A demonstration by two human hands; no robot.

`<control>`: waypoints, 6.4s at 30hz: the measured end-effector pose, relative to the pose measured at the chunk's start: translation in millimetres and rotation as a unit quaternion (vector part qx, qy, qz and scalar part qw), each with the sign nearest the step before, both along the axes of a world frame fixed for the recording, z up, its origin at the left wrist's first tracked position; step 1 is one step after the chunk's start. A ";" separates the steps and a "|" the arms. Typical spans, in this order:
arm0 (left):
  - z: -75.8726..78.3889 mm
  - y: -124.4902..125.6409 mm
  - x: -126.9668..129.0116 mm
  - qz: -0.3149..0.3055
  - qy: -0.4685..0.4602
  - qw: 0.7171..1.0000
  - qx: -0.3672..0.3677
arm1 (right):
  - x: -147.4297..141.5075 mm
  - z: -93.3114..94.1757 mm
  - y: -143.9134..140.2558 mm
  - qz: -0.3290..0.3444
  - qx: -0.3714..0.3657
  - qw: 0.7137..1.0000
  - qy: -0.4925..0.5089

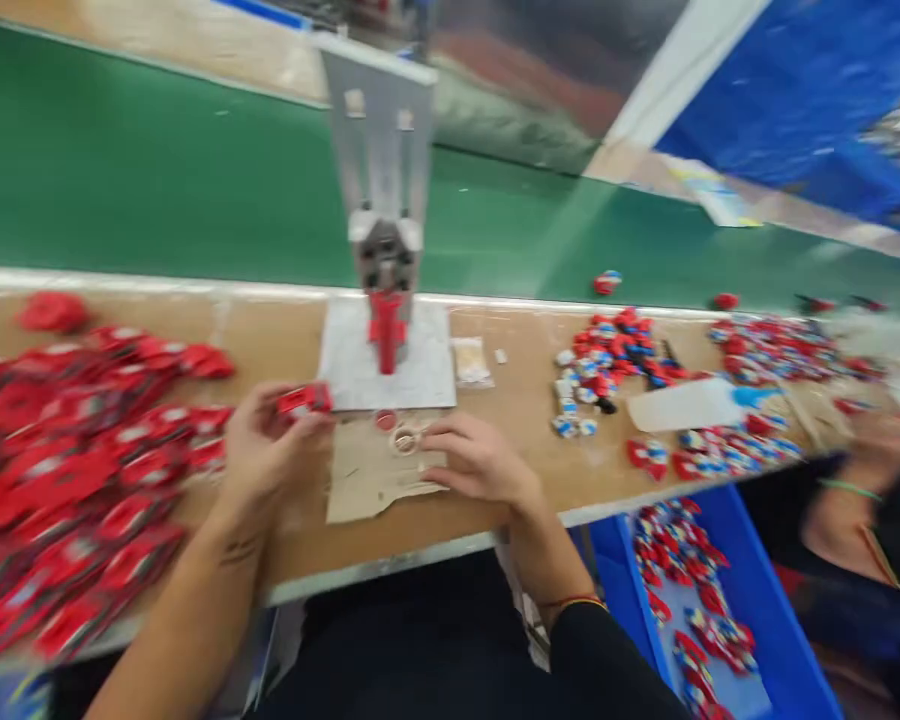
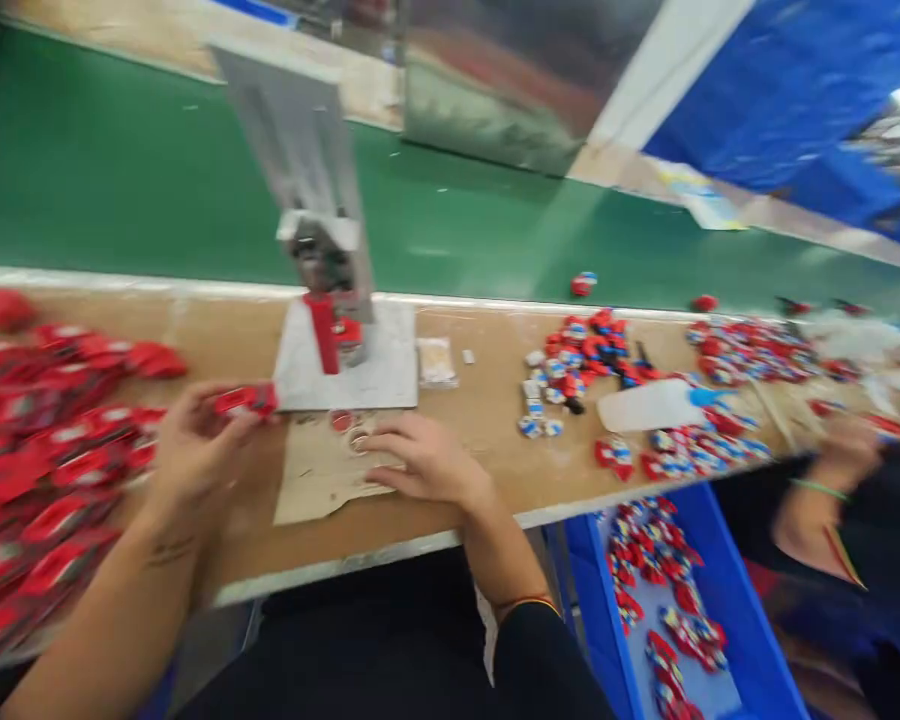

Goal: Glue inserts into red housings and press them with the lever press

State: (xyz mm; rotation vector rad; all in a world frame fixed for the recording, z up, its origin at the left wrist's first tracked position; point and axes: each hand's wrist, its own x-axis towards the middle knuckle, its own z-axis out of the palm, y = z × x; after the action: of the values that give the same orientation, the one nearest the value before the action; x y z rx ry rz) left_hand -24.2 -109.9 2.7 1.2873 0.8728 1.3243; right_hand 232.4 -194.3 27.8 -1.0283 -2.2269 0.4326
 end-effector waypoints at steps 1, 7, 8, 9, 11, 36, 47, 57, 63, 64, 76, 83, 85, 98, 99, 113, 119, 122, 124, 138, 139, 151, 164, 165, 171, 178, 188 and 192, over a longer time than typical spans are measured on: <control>-3.7 -6.5 -16.0 0.017 0.004 1.000 -0.013 | 2.7 -2.5 2.7 0.011 -0.003 1.000 0.014; -12.6 -12.7 -20.4 -0.021 -0.004 1.000 0.004 | 1.2 -3.5 6.3 -0.014 -0.060 0.998 -0.001; -13.3 -14.1 -17.4 -0.033 0.000 0.999 0.008 | -0.3 -4.4 6.8 -0.036 -0.067 0.997 -0.008; -13.9 -16.3 -15.1 -0.044 0.005 0.999 0.011 | -1.8 -5.9 7.8 -0.061 -0.074 0.995 -0.015; -15.2 -21.7 -12.8 -0.060 0.013 0.998 0.016 | -4.6 -10.2 11.0 -0.100 -0.089 0.991 -0.022; -10.2 -26.1 -14.5 -0.061 0.090 0.993 0.051 | -24.5 -1.4 24.0 -0.024 -0.043 0.999 0.011; -13.7 -31.5 -8.1 -0.055 0.111 0.985 0.116 | -30.6 9.0 14.3 -0.110 -0.026 0.945 0.308; -12.8 -33.5 -1.3 -0.040 0.100 0.974 0.198 | -74.1 -1.5 14.2 -0.117 -0.054 0.904 0.407; -10.2 -32.8 -0.9 -0.032 0.100 0.969 0.223 | -77.8 -4.7 14.3 -0.106 -0.055 0.915 0.386; -10.1 -32.9 -1.0 -0.034 0.102 0.970 0.219 | -78.3 -4.5 14.2 -0.111 -0.053 0.917 0.379; -9.8 -33.3 -1.4 -0.026 0.113 0.968 0.222 | -72.1 -6.2 13.2 -0.100 0.002 0.933 0.345; -8.1 -32.4 -1.7 -0.005 0.120 0.964 0.237 | -60.1 -10.8 10.0 -0.122 0.037 0.941 0.313; -6.8 -32.2 -1.6 -0.009 0.122 0.965 0.234 | -59.9 -9.2 10.7 -0.120 0.041 0.946 0.299; -7.3 -32.5 -2.2 -0.008 0.143 0.963 0.230 | -52.6 4.8 13.7 -0.108 0.033 0.948 0.298; -7.1 -32.5 -2.0 -0.009 0.141 0.962 0.234 | -53.6 6.1 13.8 -0.103 0.031 0.950 0.293; -7.9 -32.3 -2.3 -0.017 0.153 0.953 0.261 | -62.7 9.0 15.8 -0.078 0.031 0.960 0.267; -6.9 -33.5 -4.4 -0.005 0.165 0.951 0.260 | -61.2 8.4 18.4 -0.100 0.061 0.962 0.245; -5.6 -33.0 -5.3 -0.005 0.169 0.951 0.259 | -58.0 8.6 17.9 -0.103 0.040 0.962 0.251; -5.4 -31.9 -5.6 -0.004 0.167 0.951 0.259 | -49.8 10.5 16.7 -0.104 0.024 0.956 0.273; -8.9 -28.0 -6.8 -0.020 0.142 0.963 0.227 | -22.1 5.6 27.5 0.007 -0.072 0.997 0.017; -9.4 -28.0 -6.2 -0.017 0.140 0.963 0.228 | -22.1 7.5 26.2 -0.008 -0.072 0.996 0.048; -9.4 -31.5 -2.9 -0.020 0.142 0.959 0.244 | -62.0 6.9 19.8 -0.075 -0.094 0.920 0.374; -9.6 -31.8 -3.8 -0.022 0.131 0.961 0.244 | -61.4 3.6 17.2 -0.065 -0.115 0.922 0.363; -9.5 -31.9 -4.1 -0.023 0.132 0.961 0.243 | -61.0 3.8 17.1 -0.066 -0.113 0.923 0.362; -8.9 -31.8 -5.4 -0.011 0.149 0.959 0.241 | -56.8 5.7 17.5 -0.069 -0.099 0.922 0.367; -6.7 -31.4 -5.9 0.002 0.168 0.954 0.250 | -51.1 7.6 18.8 -0.086 -0.057 0.942 0.320; -5.6 -29.8 -6.3 0.004 0.166 0.954 0.248 | -28.2 13.7 18.1 -0.093 -0.017 0.949 0.300; -5.2 -28.8 -7.9 0.009 0.163 0.954 0.251 | -10.5 11.2 18.5 -0.061 -0.038 0.987 0.141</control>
State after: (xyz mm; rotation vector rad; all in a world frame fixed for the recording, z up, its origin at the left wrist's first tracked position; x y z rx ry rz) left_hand -32.1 -138.7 -2.5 1.9402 0.7939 1.4248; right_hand 221.9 -175.8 38.9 -1.0639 -1.8990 0.5754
